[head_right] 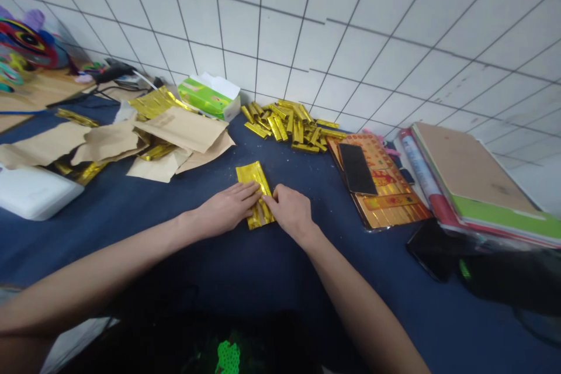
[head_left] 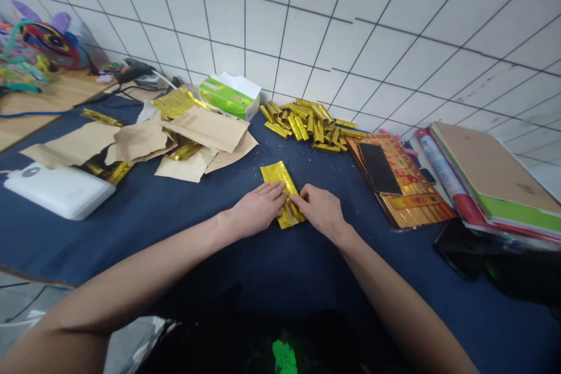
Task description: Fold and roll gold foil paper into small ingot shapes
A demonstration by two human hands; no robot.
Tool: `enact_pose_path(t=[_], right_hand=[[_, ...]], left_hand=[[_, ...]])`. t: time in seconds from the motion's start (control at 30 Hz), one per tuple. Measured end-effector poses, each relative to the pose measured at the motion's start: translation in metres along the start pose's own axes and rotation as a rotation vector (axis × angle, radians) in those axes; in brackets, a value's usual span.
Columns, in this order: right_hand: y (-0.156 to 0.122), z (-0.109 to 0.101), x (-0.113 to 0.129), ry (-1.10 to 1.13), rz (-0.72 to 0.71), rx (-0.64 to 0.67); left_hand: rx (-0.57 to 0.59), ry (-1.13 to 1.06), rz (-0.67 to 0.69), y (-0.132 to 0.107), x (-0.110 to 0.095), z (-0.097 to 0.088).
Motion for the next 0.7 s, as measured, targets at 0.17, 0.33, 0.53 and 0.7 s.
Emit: enact_pose_path(t=[0.17,0.33,0.53,0.7], right_hand=[[0.0017,0.0019,-0.0015,0.015,0.076,0.005],[0.0063,0.0051,-0.0057,0.019,0.156,-0.015],[0.0072,0.0064,-0.0043,-0.068,0.157,0.0],[0.0037,0.0044,0.0007,-0.14,0.135,-0.037]], left_hand=[[0.074,-0.057,0.061,0.0003,-0.001,-0.0009],[0.133,-0.09,0.137,0.0015,-0.0027,-0.0012],[0.139,-0.103,0.128,0.0004,-0.0022,0.0023],[0.066,-0.098,0.063,-0.0009,0.0025,0.0047]])
Point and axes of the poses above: each hand's wrist, its own y-axis towards the middle knuckle, its own z-axis out of the palm, x = y × z, the point moved 5 cm from there along y, towards the middle knuckle, and after that the axes turned 5 degrees about -y, right-handed, at the moved point
